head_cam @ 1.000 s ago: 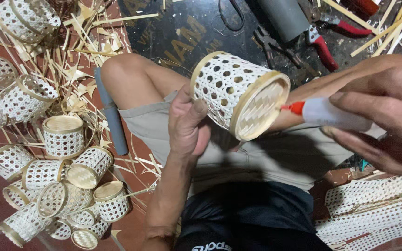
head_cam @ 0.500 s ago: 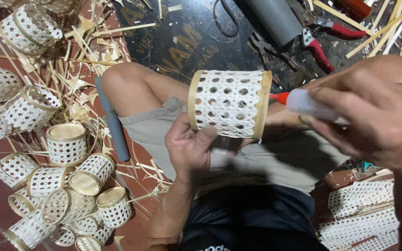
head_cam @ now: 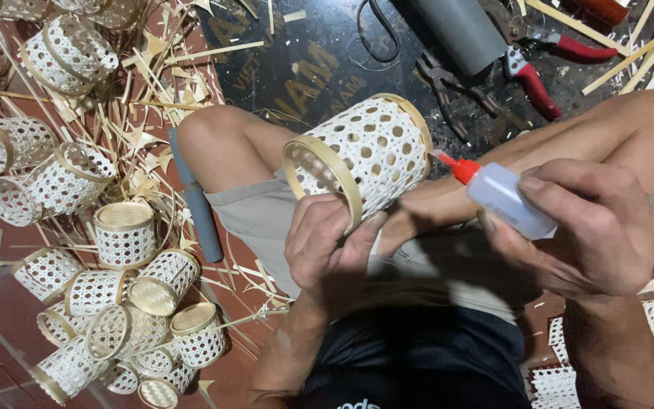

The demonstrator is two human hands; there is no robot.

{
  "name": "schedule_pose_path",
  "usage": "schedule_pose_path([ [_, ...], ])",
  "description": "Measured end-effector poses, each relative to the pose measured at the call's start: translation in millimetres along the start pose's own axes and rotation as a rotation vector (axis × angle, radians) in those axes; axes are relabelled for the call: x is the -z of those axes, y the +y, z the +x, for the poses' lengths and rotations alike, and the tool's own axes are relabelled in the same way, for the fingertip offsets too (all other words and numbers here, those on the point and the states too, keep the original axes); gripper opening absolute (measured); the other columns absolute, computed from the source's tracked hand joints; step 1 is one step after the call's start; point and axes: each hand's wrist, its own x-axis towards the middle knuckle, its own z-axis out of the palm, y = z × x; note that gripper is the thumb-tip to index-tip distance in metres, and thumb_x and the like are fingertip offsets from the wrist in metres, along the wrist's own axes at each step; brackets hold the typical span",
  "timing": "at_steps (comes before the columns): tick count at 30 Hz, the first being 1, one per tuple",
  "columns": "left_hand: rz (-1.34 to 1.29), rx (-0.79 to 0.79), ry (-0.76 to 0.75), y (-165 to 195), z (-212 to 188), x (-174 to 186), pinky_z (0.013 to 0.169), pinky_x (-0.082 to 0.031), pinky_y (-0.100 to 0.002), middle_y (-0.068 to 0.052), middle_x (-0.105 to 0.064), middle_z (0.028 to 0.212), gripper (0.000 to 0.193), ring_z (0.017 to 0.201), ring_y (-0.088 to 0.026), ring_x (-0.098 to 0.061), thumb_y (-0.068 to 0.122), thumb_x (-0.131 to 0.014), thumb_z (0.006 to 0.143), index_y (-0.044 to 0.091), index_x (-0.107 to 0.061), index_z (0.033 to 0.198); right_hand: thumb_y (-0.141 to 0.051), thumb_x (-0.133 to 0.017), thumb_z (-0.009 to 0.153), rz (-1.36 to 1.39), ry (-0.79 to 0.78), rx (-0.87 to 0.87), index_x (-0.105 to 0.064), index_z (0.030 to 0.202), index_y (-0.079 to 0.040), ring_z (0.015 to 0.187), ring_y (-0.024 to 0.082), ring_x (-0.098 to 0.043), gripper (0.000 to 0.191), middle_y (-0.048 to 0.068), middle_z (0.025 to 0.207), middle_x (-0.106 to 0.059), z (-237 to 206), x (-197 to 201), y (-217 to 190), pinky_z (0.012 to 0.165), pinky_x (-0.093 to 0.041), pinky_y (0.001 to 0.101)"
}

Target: The person sits cross-legged and assembles small cylindrical bamboo crafts. They fit a perforated bamboo cylinder over a plastic tube, apply glue to the rim, and weave thin bamboo strips around the cylinder to secure it. They repeat this process on multiple units.

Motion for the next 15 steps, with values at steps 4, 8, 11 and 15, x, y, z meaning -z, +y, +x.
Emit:
schedule_pose_path([
  [4, 0.02, -0.02, -0.009, 0, 1, -1, 0.082, -0.057, -0.038, -0.01, -0.07, 0.098, 0.035, 0.09, -0.027, -0.068, -0.002, -0.09, 0.08, 0.002, -0.066, 0.105, -0.018, -0.09, 0.085, -0.021, -0.013, 0.026, -0.063, 0.113, 0.0, 0.09, 0.029, -0.072, 0.043, 0.018, 0.106, -0.069, 16, 1, -3, 0.071, -0.059, 0.038],
  [8, 0.017, -0.005, -0.017, 1, 1, -2, 0.082, -0.057, -0.038, -0.009, -0.07, 0.097, 0.034, 0.09, -0.027, -0.068, -0.003, -0.089, 0.08, 0.002, -0.066, 0.105, -0.018, -0.093, 0.082, -0.042, -0.044, 0.056, -0.063, 0.111, 0.0, 0.087, 0.03, -0.072, 0.045, 0.019, 0.101, -0.07, 25, 1, -6, 0.068, -0.059, 0.0396],
  [11, 0.018, -0.004, -0.029, 2, 0, -3, 0.081, -0.057, -0.037, -0.009, -0.07, 0.096, 0.034, 0.09, -0.026, -0.069, -0.004, -0.089, 0.08, 0.002, -0.067, 0.105, -0.015, -0.09, 0.082, -0.058, -0.054, 0.078, -0.062, 0.112, -0.003, 0.087, 0.028, -0.071, 0.043, 0.016, 0.1, -0.071, 26, 1, -9, 0.068, -0.058, 0.0384],
  [15, 0.017, -0.055, -0.04, -2, -2, -1, 0.084, -0.057, -0.038, -0.01, -0.071, 0.097, 0.035, 0.093, -0.027, -0.069, -0.003, -0.089, 0.079, 0.003, -0.066, 0.105, -0.011, -0.089, 0.082, 0.003, -0.101, 0.058, -0.063, 0.114, -0.005, 0.088, 0.026, -0.071, 0.042, 0.014, 0.1, -0.071, 23, 4, -13, 0.067, -0.057, 0.035],
])
